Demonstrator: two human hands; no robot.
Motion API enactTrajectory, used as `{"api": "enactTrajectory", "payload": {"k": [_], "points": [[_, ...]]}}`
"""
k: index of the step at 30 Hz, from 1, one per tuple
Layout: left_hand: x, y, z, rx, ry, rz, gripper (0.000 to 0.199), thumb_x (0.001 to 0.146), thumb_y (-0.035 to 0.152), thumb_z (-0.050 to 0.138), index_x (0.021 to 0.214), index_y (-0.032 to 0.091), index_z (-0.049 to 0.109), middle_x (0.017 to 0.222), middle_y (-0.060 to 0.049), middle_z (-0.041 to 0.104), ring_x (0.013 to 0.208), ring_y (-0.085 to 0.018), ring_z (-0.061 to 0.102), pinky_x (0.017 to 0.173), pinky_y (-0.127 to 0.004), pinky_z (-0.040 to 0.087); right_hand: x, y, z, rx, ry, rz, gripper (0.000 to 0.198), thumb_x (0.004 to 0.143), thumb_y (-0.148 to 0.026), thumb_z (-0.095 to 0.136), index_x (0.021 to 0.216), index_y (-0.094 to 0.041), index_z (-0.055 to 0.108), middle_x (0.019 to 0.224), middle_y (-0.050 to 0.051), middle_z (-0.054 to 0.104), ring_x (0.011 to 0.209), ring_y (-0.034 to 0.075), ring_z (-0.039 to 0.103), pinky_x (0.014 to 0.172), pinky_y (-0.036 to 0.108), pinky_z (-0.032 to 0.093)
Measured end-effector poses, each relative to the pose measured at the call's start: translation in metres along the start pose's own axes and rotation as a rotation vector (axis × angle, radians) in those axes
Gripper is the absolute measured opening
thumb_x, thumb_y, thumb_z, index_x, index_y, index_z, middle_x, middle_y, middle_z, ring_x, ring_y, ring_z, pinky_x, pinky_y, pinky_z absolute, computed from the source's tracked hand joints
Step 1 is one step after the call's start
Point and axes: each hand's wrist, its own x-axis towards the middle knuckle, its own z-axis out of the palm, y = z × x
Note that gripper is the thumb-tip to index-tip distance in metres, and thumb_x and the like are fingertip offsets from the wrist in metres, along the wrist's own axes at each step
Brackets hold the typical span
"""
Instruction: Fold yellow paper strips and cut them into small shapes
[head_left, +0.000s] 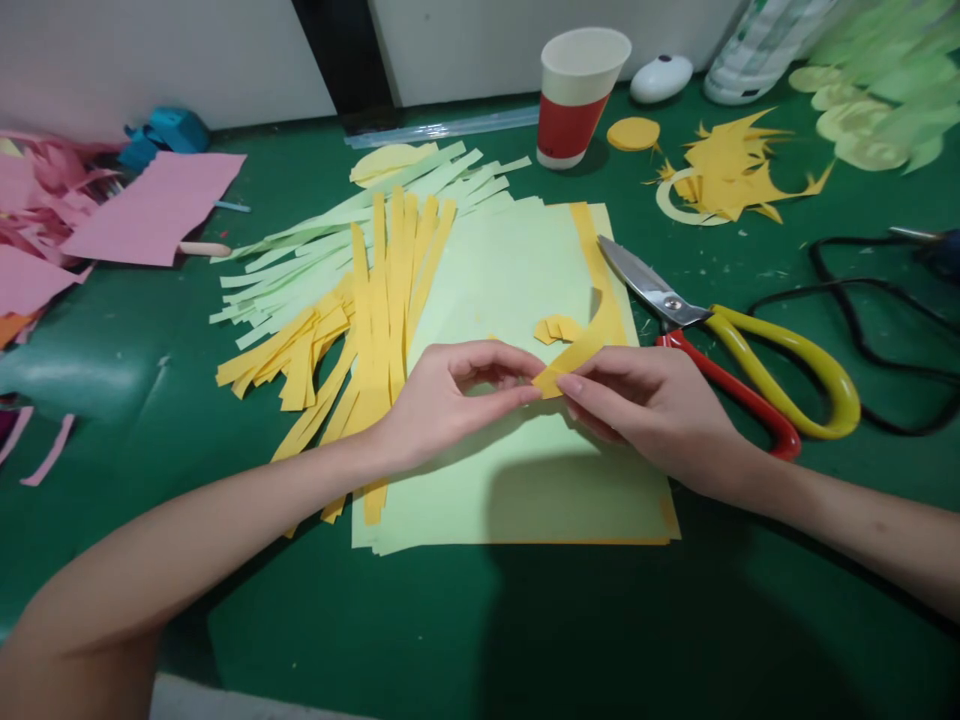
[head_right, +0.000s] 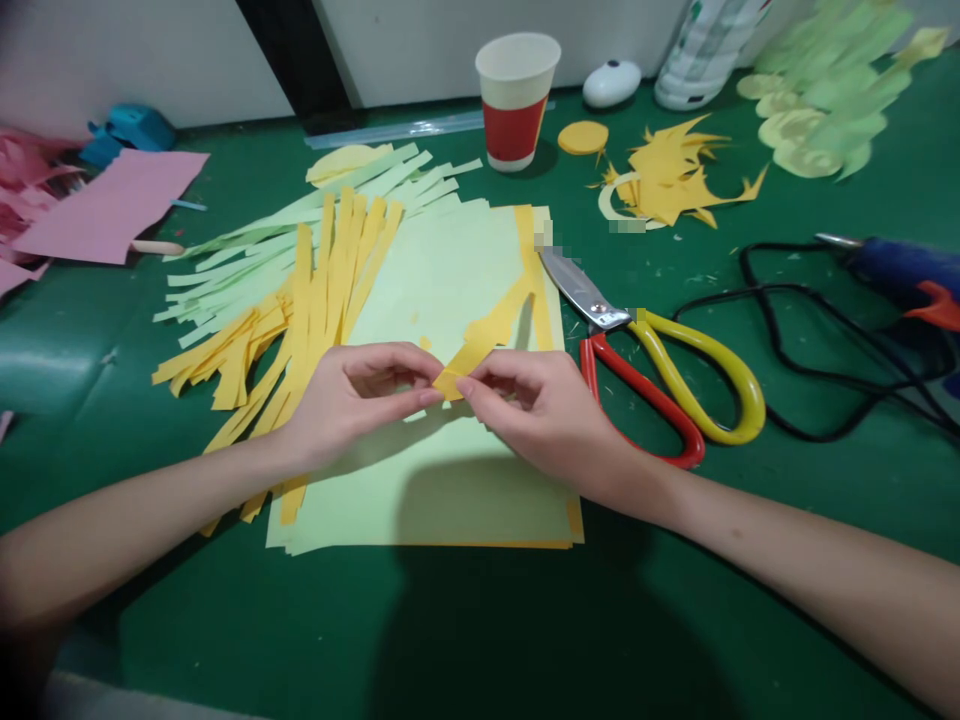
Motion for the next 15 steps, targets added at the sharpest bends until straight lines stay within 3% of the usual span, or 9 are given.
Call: {"api": "enactTrajectory", "payload": {"k": [3,5,9,15], "points": [[0.0002,0.0002,-0.0001,-0.021,-0.035,0.051,0.014,0.079,0.019,0.058,0.093,0.016,0.060,0.084,-0.003,0.062,0.073,-0.010,0.057,0.067,-0.021,0.047,-0.0016,-0.0012,0.0003,0.029,0.029,0.004,0.025,0.076,-0.017,0.052,0.052,-0.019,0.051,0.038,-0.006,0.041,0.034,0.006,0.035,0.036,0.022,0.028],[-0.0003,0.0010,0.0008,0.023,-0.049,0.062,0.010,0.084,0.024,0.051,0.086,0.016,0.057,0.077,-0.002,0.058,0.068,-0.009,0.054,0.064,-0.021,0.045,-0.0032,-0.0014,0.0012,0.034,0.038,0.017,0.025,0.077,-0.018,0.051,0.052,-0.019,0.051,0.037,-0.006,0.040,0.034,0.006,0.035,0.036,0.021,0.029],[-0.0015,0.0012,0.0028,0.278,-0.100,0.146,0.022,0.086,0.027,0.048,0.067,0.015,0.050,0.064,0.001,0.050,0.059,-0.009,0.046,0.057,-0.022,0.038,-0.0060,-0.0008,0.0034,0.039,0.023,0.032,0.026,0.079,-0.020,0.052,0.053,-0.018,0.050,0.039,-0.006,0.041,0.034,0.005,0.034,0.036,0.021,0.028],[-0.0014,0.0003,0.0015,0.370,-0.171,0.272,0.024,0.089,0.020,0.042,0.066,0.016,0.048,0.065,0.001,0.048,0.062,-0.009,0.047,0.060,-0.020,0.038,-0.0072,0.0017,0.0028,0.117,-0.061,0.029,0.022,0.080,-0.022,0.053,0.058,-0.017,0.052,0.044,-0.006,0.043,0.038,0.004,0.035,0.036,0.019,0.027]]}}
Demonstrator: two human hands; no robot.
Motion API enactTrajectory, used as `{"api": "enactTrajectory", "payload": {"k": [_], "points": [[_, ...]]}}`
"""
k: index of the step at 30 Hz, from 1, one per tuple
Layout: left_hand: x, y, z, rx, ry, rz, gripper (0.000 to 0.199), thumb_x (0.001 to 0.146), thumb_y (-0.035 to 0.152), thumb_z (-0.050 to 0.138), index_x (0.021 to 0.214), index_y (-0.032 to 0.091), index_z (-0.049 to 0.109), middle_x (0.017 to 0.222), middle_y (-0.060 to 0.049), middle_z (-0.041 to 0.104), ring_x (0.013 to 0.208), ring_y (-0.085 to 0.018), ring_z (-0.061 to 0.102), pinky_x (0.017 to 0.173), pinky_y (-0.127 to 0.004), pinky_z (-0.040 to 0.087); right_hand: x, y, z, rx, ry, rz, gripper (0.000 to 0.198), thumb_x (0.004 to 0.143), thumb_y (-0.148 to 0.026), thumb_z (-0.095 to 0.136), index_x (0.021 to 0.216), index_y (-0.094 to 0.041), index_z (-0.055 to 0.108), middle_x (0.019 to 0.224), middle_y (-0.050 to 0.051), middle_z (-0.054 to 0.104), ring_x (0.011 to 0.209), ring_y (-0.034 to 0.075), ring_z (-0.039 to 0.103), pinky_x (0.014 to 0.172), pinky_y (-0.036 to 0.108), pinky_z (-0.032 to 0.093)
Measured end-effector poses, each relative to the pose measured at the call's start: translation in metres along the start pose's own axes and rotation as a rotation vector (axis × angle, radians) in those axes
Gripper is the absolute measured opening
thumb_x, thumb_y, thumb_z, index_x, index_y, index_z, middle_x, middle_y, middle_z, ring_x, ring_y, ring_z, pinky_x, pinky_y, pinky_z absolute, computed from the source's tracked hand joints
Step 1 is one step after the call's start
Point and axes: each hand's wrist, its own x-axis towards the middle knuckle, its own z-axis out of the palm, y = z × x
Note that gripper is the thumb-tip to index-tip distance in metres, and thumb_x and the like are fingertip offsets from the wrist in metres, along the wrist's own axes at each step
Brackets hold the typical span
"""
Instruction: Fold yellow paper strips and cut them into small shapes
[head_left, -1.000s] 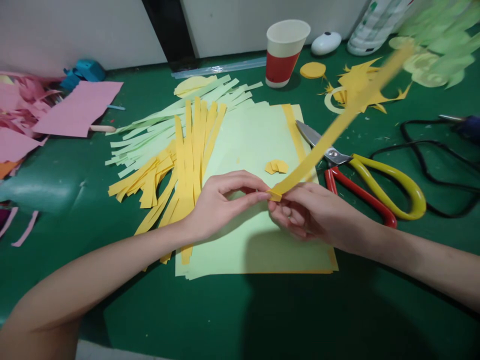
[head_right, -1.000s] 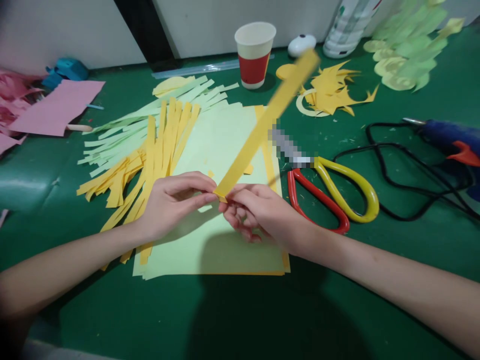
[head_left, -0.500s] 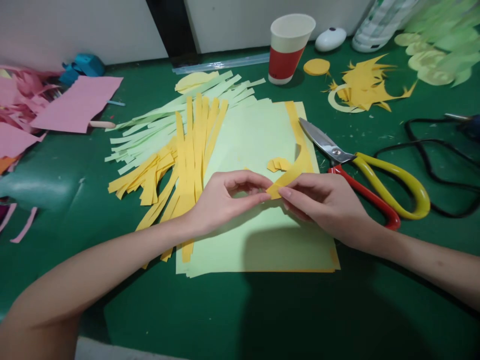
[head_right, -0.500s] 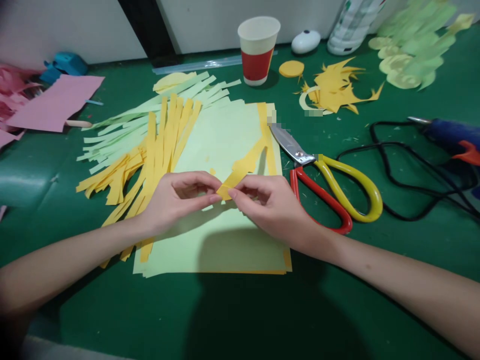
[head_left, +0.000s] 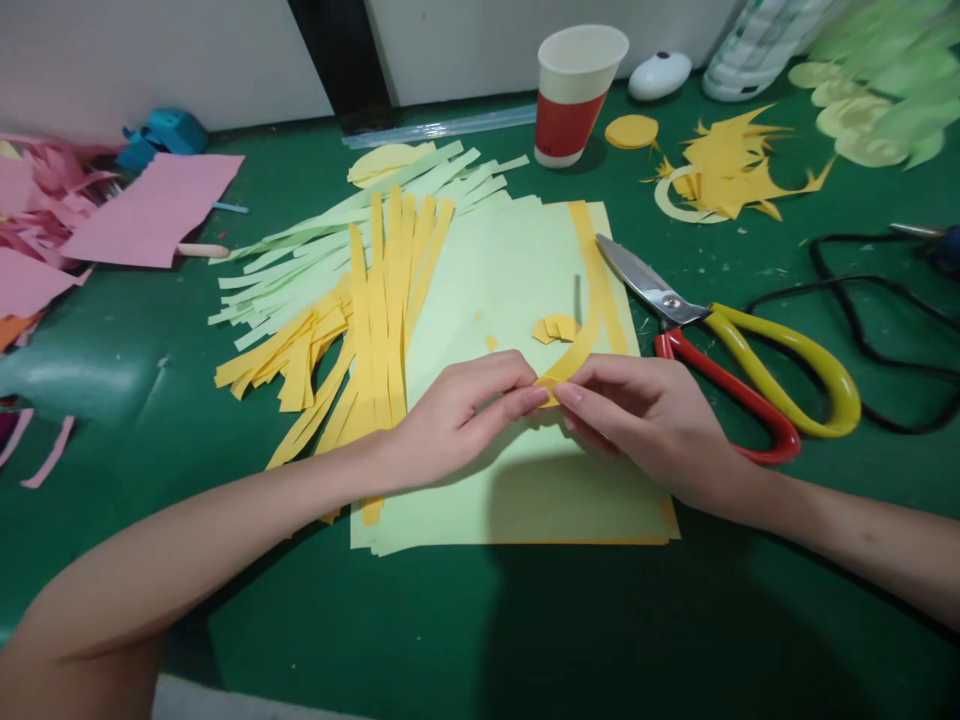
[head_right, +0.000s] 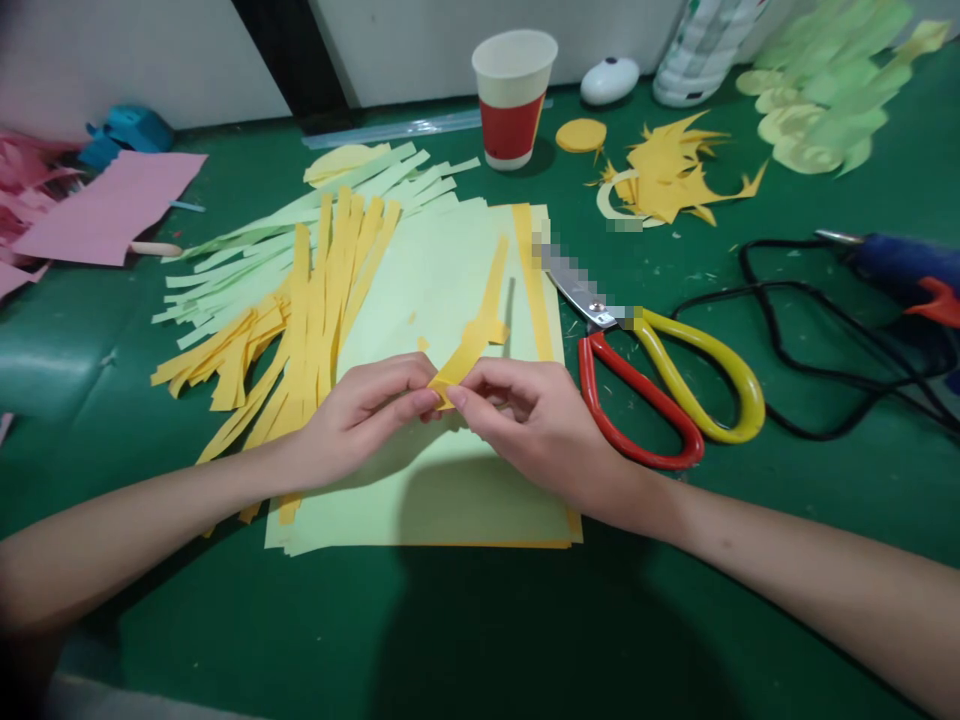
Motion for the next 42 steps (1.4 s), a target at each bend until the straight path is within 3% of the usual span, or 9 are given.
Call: {"api": "enactTrajectory", "payload": {"k": [8,13,19,25,36,42], "points": [[-0.0004,0.0011,0.0012,0.062,-0.013,0.014,0.022,0.089,0.020,0.040,0.069,0.017,0.048,0.067,0.000,0.051,0.065,-0.011,0.049,0.062,-0.021,0.039,0.0007,0.0021,0.0009,0.097,0.014,0.047,0.019,0.076,-0.027,0.060,0.062,-0.017,0.053,0.046,-0.007,0.042,0.040,0.005,0.035,0.036,0.019,0.027],[-0.0001,0.0016,0.0001,0.071,-0.023,0.027,0.022,0.089,0.018,0.041,0.069,0.016,0.048,0.068,-0.001,0.052,0.065,-0.010,0.049,0.062,-0.019,0.039,0.0001,0.0055,0.0021,0.228,0.033,0.095,0.007,0.075,-0.023,0.060,0.075,-0.017,0.056,0.050,-0.007,0.042,0.041,0.004,0.034,0.036,0.017,0.027],[-0.0003,0.0026,0.0006,0.093,-0.029,0.038,0.021,0.087,0.018,0.044,0.068,0.015,0.051,0.067,-0.001,0.056,0.064,-0.010,0.051,0.060,-0.019,0.039,-0.0033,0.0039,0.0032,0.180,0.075,0.132,0.012,0.071,-0.022,0.063,0.067,-0.017,0.053,0.050,-0.006,0.044,0.043,0.004,0.035,0.038,0.018,0.027],[-0.0012,0.0018,0.0015,0.118,0.037,0.084,0.019,0.085,0.017,0.048,0.071,0.012,0.059,0.066,-0.004,0.062,0.062,-0.010,0.054,0.058,-0.019,0.042,-0.0025,0.0015,0.0040,-0.022,0.172,-0.041,0.008,0.073,-0.024,0.060,0.068,-0.017,0.058,0.064,0.000,0.055,0.054,0.009,0.048,0.046,0.021,0.038],[-0.0034,0.0023,0.0029,0.108,0.093,0.053,0.021,0.082,0.018,0.054,0.065,0.010,0.064,0.059,-0.004,0.064,0.054,-0.009,0.053,0.052,-0.018,0.041,-0.0029,0.0049,0.0069,-0.273,0.259,-0.167,0.016,0.072,-0.019,0.057,0.057,-0.018,0.052,0.053,-0.001,0.053,0.044,0.008,0.046,0.039,0.020,0.037],[-0.0029,0.0038,-0.0010,-0.096,0.042,-0.031,0.019,0.083,0.017,0.053,0.069,0.010,0.065,0.063,-0.002,0.063,0.060,-0.007,0.055,0.058,-0.016,0.042,-0.0016,0.0075,0.0027,-0.517,0.354,-0.570,0.013,0.075,-0.006,0.055,0.070,-0.017,0.060,0.063,0.002,0.063,0.048,0.009,0.054,0.041,0.020,0.042]]}}
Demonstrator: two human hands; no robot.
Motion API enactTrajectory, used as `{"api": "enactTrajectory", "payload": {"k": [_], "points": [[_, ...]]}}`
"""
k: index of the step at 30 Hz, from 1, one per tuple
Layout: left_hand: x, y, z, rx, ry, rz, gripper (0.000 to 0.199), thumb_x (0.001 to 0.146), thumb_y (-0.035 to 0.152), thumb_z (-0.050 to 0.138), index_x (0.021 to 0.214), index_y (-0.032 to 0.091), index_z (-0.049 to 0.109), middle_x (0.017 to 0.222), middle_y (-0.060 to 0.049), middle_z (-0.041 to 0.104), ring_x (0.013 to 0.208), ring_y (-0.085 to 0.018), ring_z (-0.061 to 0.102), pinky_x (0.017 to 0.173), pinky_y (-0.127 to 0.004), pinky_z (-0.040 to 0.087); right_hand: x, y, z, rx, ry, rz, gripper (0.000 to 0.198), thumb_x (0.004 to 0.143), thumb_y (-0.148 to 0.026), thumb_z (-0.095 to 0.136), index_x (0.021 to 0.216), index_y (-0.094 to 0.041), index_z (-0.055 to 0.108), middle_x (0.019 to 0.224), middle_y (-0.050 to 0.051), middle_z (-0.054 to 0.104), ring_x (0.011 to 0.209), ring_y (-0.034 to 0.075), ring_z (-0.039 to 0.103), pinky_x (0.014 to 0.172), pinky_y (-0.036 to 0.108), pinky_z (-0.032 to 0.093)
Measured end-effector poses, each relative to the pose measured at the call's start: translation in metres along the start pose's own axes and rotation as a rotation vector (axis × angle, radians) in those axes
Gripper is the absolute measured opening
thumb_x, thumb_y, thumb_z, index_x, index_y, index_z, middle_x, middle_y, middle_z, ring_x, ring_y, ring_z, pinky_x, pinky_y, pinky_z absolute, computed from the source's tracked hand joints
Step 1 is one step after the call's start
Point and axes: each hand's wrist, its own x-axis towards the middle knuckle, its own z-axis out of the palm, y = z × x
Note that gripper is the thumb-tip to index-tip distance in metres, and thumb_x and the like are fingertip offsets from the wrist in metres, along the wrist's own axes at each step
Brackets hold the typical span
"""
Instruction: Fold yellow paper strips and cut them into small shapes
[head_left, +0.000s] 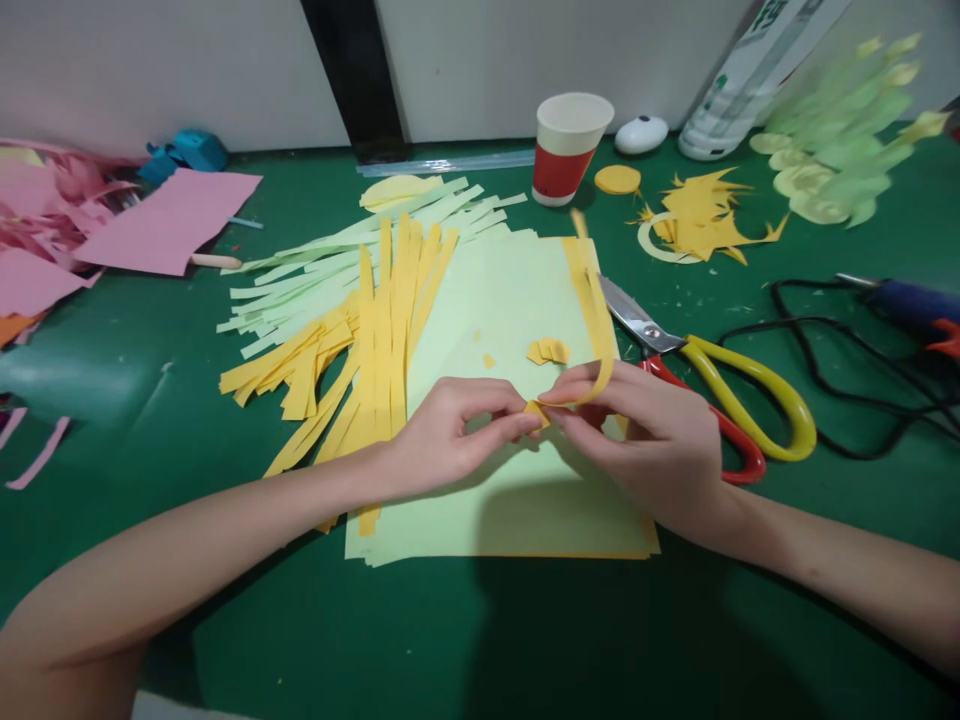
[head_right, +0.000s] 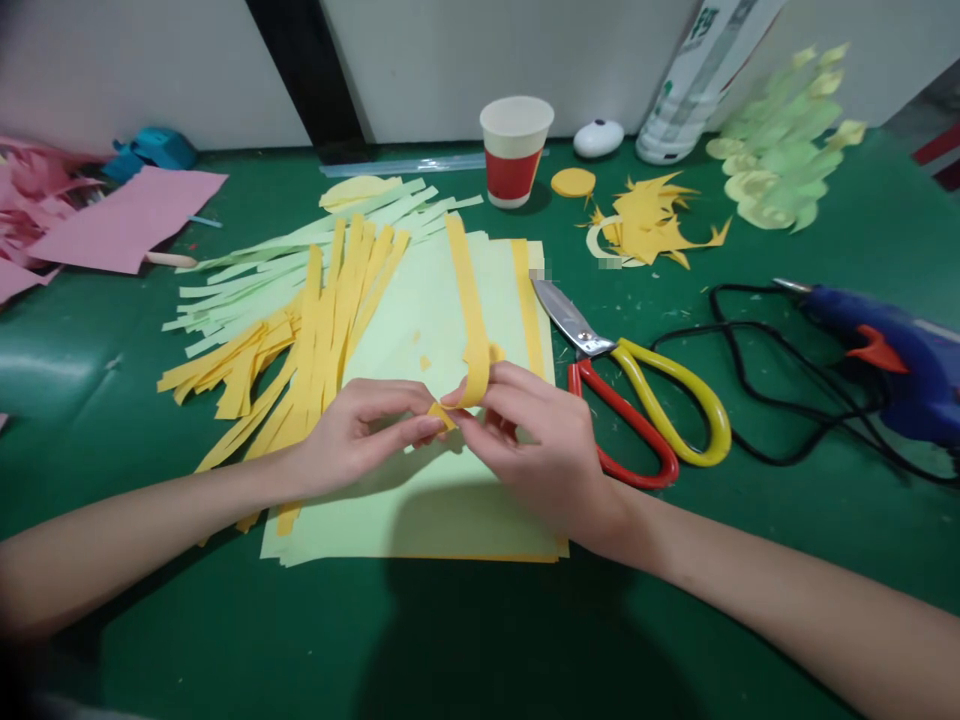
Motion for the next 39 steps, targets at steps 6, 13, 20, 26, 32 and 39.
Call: {"api": "enactTrajectory", "payload": {"k": [6,13,20,26,32,39], "points": [[0.002,0.002,-0.004,-0.189,-0.051,-0.142,0.023,0.083,0.020,0.050,0.063,0.012,0.058,0.060,0.001,0.055,0.059,-0.007,0.051,0.060,-0.018,0.041,-0.002,0.006,0.000,-0.087,0.015,-0.270,0.016,0.076,-0.004,0.056,0.083,-0.017,0.062,0.080,0.008,0.069,0.066,0.013,0.064,0.054,0.021,0.051],[0.003,0.000,-0.006,-0.393,-0.183,-0.211,0.023,0.084,0.025,0.048,0.063,0.014,0.052,0.061,0.003,0.050,0.058,-0.007,0.047,0.058,-0.018,0.038,-0.002,0.010,0.000,-0.119,0.010,-0.337,0.016,0.076,-0.006,0.060,0.086,-0.018,0.062,0.077,0.004,0.070,0.066,0.012,0.064,0.056,0.022,0.048],[-0.002,0.000,-0.005,-0.261,0.046,-0.204,0.032,0.090,0.027,0.037,0.065,0.015,0.053,0.051,0.006,0.036,0.050,-0.006,0.035,0.051,-0.020,0.031,0.001,0.001,-0.001,0.006,-0.095,-0.073,0.014,0.079,-0.009,0.051,0.074,-0.017,0.061,0.072,0.004,0.067,0.054,0.009,0.058,0.047,0.020,0.044],[0.000,0.000,-0.001,-0.216,0.103,-0.172,0.011,0.082,0.026,0.052,0.078,0.016,0.056,0.073,0.000,0.053,0.060,-0.007,0.047,0.053,-0.020,0.038,0.005,-0.005,0.001,0.175,-0.278,0.310,0.015,0.076,-0.018,0.052,0.061,-0.018,0.050,0.053,-0.003,0.050,0.043,0.007,0.044,0.038,0.017,0.037],[0.004,0.002,0.001,-0.074,0.121,-0.219,0.010,0.075,0.022,0.061,0.069,0.014,0.061,0.073,-0.001,0.061,0.067,-0.009,0.054,0.058,-0.020,0.042,0.006,-0.006,0.000,0.278,-0.329,0.476,0.014,0.072,-0.019,0.052,0.059,-0.018,0.049,0.052,-0.003,0.044,0.046,0.007,0.040,0.039,0.019,0.033],[0.004,0.005,-0.004,-0.183,0.075,-0.349,0.012,0.073,0.026,0.064,0.072,0.014,0.063,0.067,0.000,0.063,0.061,-0.009,0.057,0.056,-0.019,0.045,0.004,0.000,-0.001,0.287,-0.215,0.338,0.011,0.078,-0.015,0.050,0.068,-0.019,0.054,0.061,-0.001,0.052,0.052,0.009,0.046,0.045,0.020,0.036]]}}
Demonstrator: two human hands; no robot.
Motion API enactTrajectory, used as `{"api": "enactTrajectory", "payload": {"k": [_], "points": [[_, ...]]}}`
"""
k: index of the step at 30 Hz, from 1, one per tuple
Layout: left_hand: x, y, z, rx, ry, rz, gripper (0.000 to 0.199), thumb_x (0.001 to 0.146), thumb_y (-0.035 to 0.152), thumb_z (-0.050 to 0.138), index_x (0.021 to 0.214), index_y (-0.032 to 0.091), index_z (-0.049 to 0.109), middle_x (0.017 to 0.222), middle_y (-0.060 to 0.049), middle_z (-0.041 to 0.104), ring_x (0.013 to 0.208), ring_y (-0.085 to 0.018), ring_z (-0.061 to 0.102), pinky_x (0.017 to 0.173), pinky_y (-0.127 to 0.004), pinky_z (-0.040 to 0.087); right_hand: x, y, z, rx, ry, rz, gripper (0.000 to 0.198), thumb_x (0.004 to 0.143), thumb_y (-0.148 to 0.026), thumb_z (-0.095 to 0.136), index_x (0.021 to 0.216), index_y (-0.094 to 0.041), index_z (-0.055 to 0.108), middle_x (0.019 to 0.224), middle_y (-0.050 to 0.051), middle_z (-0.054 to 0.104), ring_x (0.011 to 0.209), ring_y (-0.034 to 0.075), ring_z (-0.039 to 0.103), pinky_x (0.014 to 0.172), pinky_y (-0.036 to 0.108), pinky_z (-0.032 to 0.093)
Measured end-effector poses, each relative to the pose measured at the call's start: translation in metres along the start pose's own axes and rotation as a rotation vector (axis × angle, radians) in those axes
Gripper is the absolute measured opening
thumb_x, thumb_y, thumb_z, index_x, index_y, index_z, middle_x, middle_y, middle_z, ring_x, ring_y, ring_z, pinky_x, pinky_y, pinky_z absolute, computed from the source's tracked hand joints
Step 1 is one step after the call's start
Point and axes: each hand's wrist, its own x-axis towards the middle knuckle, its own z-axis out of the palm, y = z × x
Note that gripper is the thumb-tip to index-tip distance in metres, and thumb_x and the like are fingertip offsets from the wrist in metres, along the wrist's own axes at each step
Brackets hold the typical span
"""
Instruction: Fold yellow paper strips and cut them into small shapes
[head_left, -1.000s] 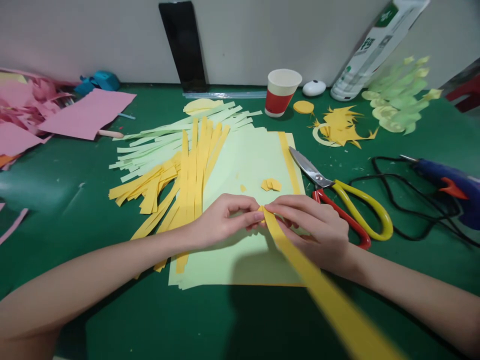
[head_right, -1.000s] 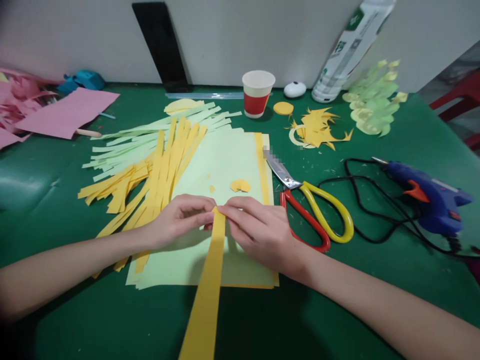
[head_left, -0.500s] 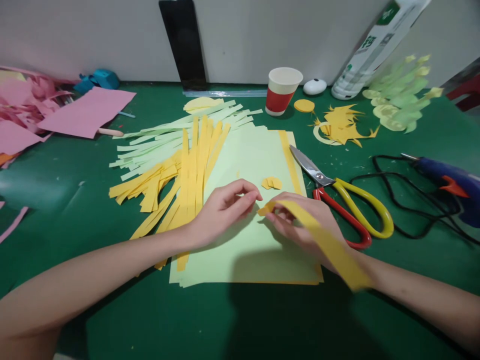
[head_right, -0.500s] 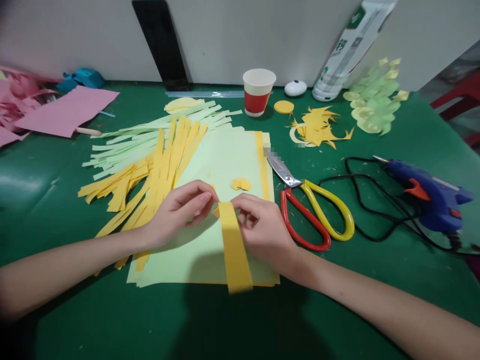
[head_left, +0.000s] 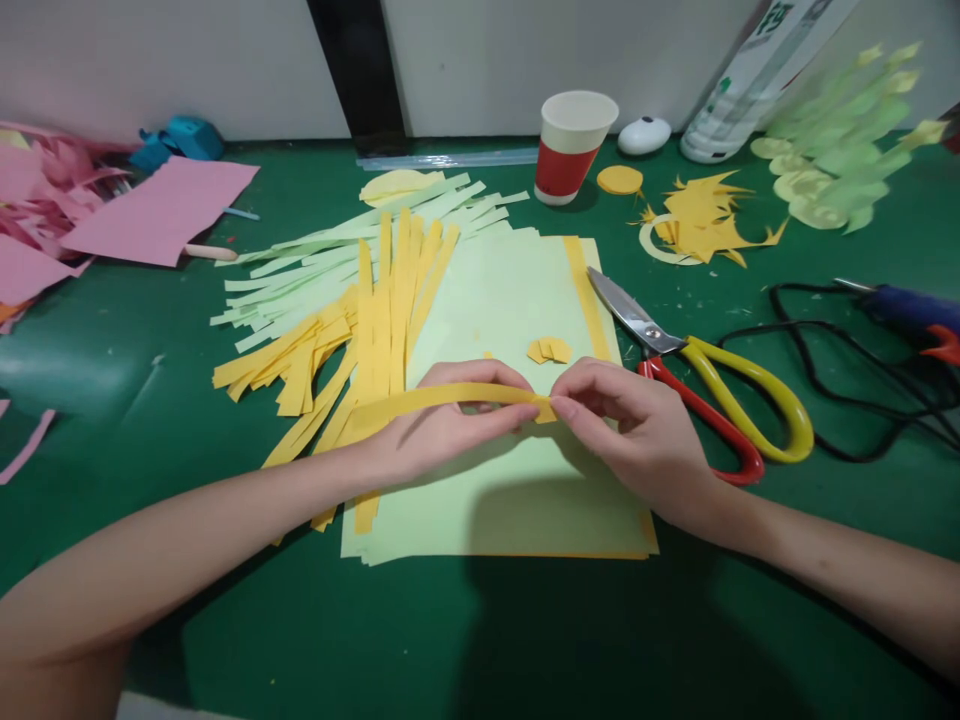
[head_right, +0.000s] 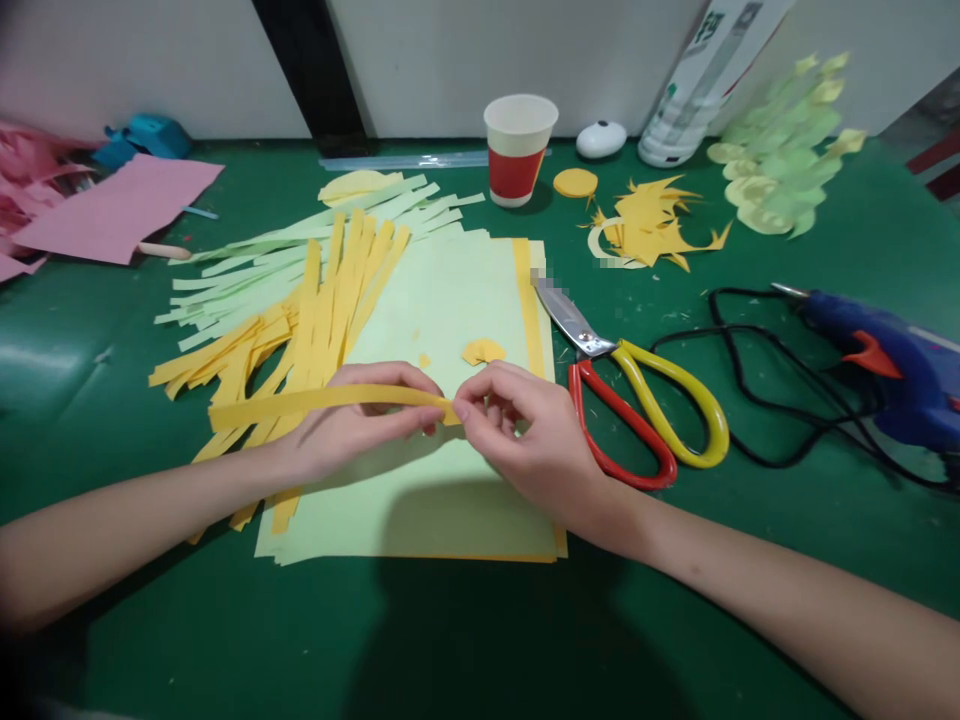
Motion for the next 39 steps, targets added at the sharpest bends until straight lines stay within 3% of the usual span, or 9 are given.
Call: {"api": "enactTrajectory", "payload": {"k": [5,9,17,22,26,33,39], "points": [[0.002,-0.003,-0.001,-0.109,0.005,0.026,0.011,0.073,0.024,0.065,0.072,0.014,0.063,0.070,-0.001,0.063,0.059,-0.008,0.056,0.056,-0.020,0.046,-0.002,0.005,0.002,-0.078,-0.043,-0.128,0.012,0.082,-0.017,0.048,0.071,-0.020,0.052,0.062,0.000,0.052,0.055,0.011,0.047,0.046,0.022,0.036],[0.002,-0.005,0.000,-0.062,0.030,0.034,0.014,0.069,0.025,0.068,0.069,0.013,0.062,0.068,-0.001,0.062,0.060,-0.008,0.054,0.052,-0.019,0.042,-0.001,0.006,-0.001,-0.051,-0.088,-0.127,0.016,0.082,-0.014,0.047,0.068,-0.019,0.051,0.061,-0.001,0.051,0.055,0.010,0.046,0.048,0.021,0.036],[0.002,-0.008,0.002,-0.191,0.002,0.031,0.011,0.071,0.021,0.066,0.075,0.012,0.063,0.070,-0.002,0.064,0.062,-0.008,0.057,0.055,-0.019,0.046,0.001,-0.001,-0.006,0.072,-0.221,0.095,0.025,0.081,-0.021,0.049,0.058,-0.016,0.057,0.055,-0.002,0.050,0.049,0.007,0.041,0.042,0.019,0.031],[0.002,-0.008,0.002,-0.143,0.079,0.082,0.013,0.067,0.022,0.071,0.072,0.012,0.064,0.069,-0.002,0.065,0.060,-0.009,0.058,0.054,-0.020,0.047,0.000,0.002,-0.006,0.218,-0.214,0.202,0.025,0.081,-0.024,0.051,0.060,-0.017,0.061,0.052,-0.003,0.044,0.049,0.008,0.040,0.045,0.021,0.031],[0.001,-0.009,0.002,-0.101,0.129,0.179,0.004,0.068,0.018,0.069,0.069,0.014,0.067,0.072,-0.002,0.066,0.064,-0.010,0.059,0.057,-0.021,0.047,-0.002,0.005,-0.004,0.390,-0.232,0.317,0.024,0.082,-0.028,0.052,0.063,-0.016,0.061,0.050,-0.003,0.045,0.047,0.008,0.040,0.045,0.022,0.032],[0.000,-0.009,0.000,-0.031,0.086,0.336,0.012,0.074,0.013,0.063,0.081,0.019,0.070,0.087,-0.003,0.069,0.078,-0.011,0.062,0.059,-0.018,0.051,0.004,-0.002,-0.006,0.571,-0.266,0.395,0.021,0.075,-0.018,0.049,0.055,-0.017,0.051,0.051,-0.002,0.047,0.044,0.008,0.044,0.040,0.020,0.035],[-0.001,-0.010,0.000,-0.059,0.093,0.389,0.017,0.069,0.008,0.068,0.078,0.022,0.071,0.080,0.000,0.066,0.074,-0.008,0.061,0.064,-0.017,0.052,0.006,-0.004,-0.005,0.680,-0.360,0.484,0.019,0.075,-0.020,0.043,0.056,-0.019,0.043,0.049,-0.003,0.038,0.039,0.007,0.036,0.034,0.020,0.031]]}}
